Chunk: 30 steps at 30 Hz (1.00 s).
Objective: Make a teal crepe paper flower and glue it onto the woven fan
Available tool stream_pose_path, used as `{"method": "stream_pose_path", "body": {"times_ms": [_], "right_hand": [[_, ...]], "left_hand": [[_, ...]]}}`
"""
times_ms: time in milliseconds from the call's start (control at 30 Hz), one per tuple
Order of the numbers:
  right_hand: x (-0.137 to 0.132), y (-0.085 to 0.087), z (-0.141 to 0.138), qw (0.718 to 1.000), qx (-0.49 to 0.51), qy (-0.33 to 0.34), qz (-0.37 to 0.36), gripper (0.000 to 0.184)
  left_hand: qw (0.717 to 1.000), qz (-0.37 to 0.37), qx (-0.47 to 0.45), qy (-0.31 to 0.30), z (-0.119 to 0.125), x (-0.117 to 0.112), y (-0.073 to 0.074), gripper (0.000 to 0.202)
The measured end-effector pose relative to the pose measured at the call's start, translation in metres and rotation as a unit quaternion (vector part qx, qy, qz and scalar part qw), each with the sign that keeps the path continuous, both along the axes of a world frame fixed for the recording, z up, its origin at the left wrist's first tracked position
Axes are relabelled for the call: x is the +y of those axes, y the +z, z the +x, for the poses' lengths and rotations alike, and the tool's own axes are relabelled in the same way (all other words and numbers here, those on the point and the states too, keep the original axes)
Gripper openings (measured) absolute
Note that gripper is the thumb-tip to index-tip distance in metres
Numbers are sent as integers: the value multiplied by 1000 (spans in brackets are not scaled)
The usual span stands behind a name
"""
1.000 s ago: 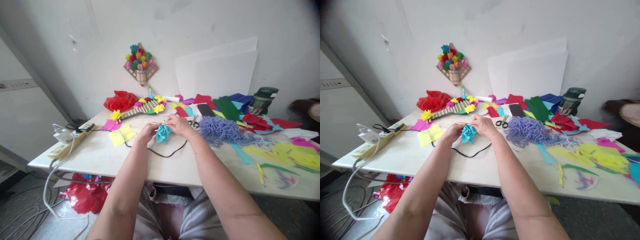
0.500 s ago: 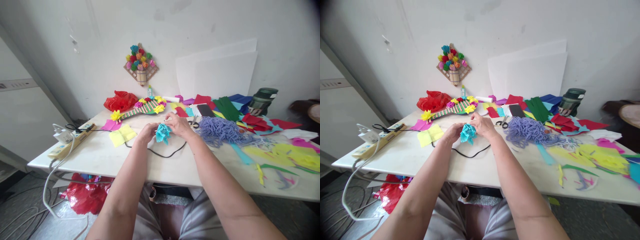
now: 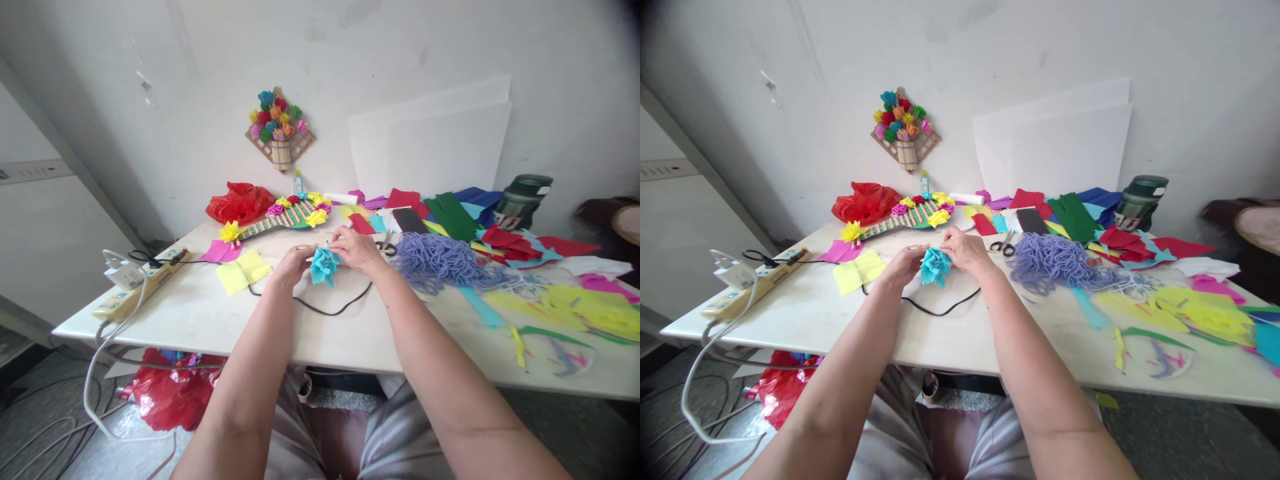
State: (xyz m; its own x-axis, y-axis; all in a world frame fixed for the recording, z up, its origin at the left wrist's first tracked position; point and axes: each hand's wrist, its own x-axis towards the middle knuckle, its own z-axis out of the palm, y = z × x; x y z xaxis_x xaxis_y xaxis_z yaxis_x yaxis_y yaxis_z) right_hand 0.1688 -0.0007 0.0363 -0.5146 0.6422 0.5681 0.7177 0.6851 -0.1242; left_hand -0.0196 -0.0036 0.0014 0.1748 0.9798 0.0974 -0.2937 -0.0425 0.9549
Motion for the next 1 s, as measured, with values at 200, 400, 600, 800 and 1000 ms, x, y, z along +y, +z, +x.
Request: {"method": "stream_pose_path", "body": {"times_ms": [200,400,600,800,1000], "right_hand": [[4,-1,5,999,-1,7,-36,20],[2,2,7,996,-13,15,-81,23],[5,-2,7,998,6,23,-54,25],[10,-7,8,997,43,49,-34,21],[16,-11,10,995,57,63,-61,24]], "left_hand": [[1000,5,20,3,0,0,0,21],[1000,12,28,-9,-1,0,0,21],[999,25,29,-13,-3,2,-2,19],[999,23,23,-14,-3,0,0,20],[999,20,34,-8,-2,-1,2,23]]}}
